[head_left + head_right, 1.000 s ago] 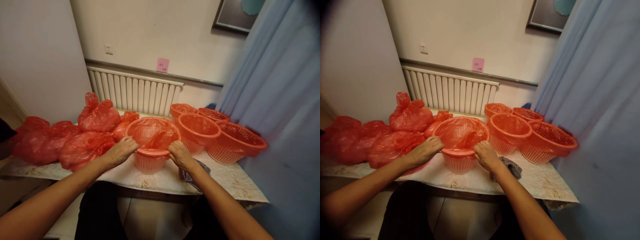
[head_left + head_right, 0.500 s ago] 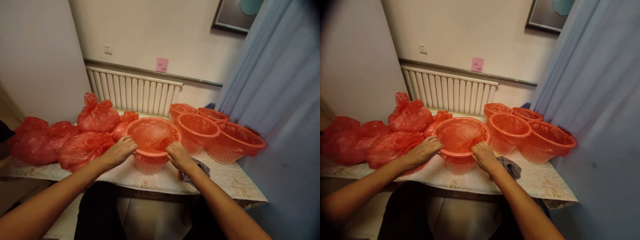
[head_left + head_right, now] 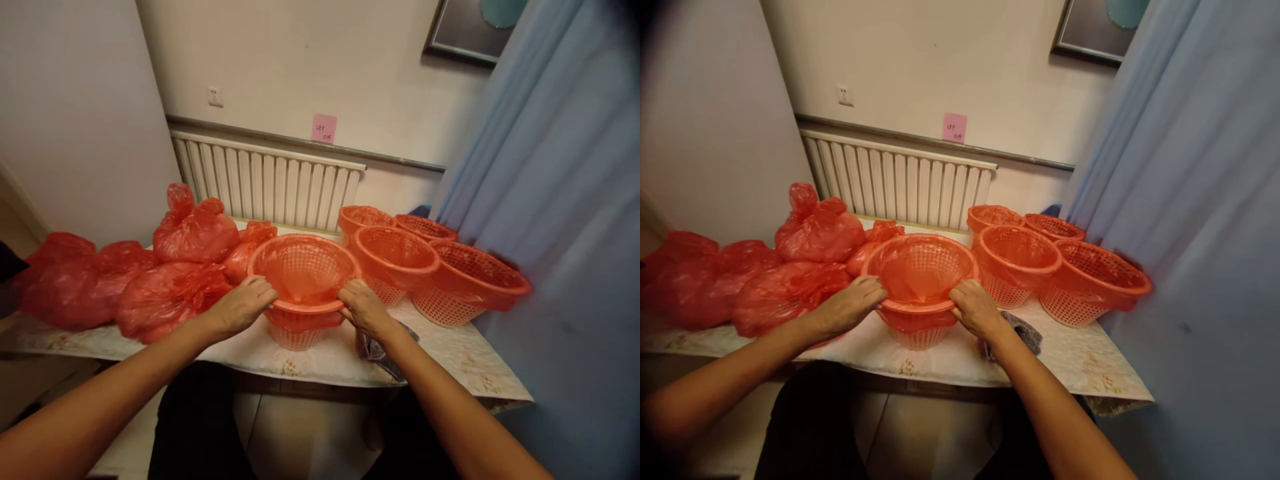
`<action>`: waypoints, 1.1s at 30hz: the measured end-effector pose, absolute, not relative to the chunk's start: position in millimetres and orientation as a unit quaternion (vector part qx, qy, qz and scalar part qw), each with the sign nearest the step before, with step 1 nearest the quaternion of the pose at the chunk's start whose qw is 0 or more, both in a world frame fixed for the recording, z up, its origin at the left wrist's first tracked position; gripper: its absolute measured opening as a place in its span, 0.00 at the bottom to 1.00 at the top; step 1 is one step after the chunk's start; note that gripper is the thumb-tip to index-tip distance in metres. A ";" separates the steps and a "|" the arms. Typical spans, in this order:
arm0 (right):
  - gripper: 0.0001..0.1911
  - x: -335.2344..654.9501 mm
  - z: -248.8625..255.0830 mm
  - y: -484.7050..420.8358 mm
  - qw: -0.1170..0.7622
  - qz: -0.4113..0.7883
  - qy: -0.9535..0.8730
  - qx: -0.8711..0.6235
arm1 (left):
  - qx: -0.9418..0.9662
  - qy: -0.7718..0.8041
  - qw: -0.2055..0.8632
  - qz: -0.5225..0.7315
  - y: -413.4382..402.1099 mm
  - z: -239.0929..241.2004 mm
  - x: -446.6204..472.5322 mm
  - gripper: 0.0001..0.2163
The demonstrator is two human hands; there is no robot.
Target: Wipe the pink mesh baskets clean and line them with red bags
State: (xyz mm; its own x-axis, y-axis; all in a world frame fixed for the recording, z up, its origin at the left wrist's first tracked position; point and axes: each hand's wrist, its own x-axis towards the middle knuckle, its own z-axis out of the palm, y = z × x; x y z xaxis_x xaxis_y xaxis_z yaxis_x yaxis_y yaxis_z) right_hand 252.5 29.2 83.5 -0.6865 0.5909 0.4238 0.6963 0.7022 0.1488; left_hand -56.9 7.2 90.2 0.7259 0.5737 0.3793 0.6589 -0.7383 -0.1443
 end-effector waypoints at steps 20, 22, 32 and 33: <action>0.07 242.1 89.0 21.4 0.190 -0.105 -0.898 -0.384 | -0.903 -0.349 0.105 -0.225 10.0 78.1 -67.4 0.10; 0.16 235.8 89.9 9.9 0.228 -0.098 -0.898 -0.363 | -0.892 -0.355 0.113 -0.256 9.9 71.9 -67.9 0.11; 0.18 311.9 -4.2 13.9 0.503 -0.096 -0.637 -0.576 | -0.880 -0.368 0.115 -0.277 16.8 60.3 -74.3 0.16; 0.21 329.3 -21.6 22.0 0.467 -0.091 -0.630 -0.614 | -0.880 -0.370 0.114 -0.275 18.2 60.2 -73.7 0.16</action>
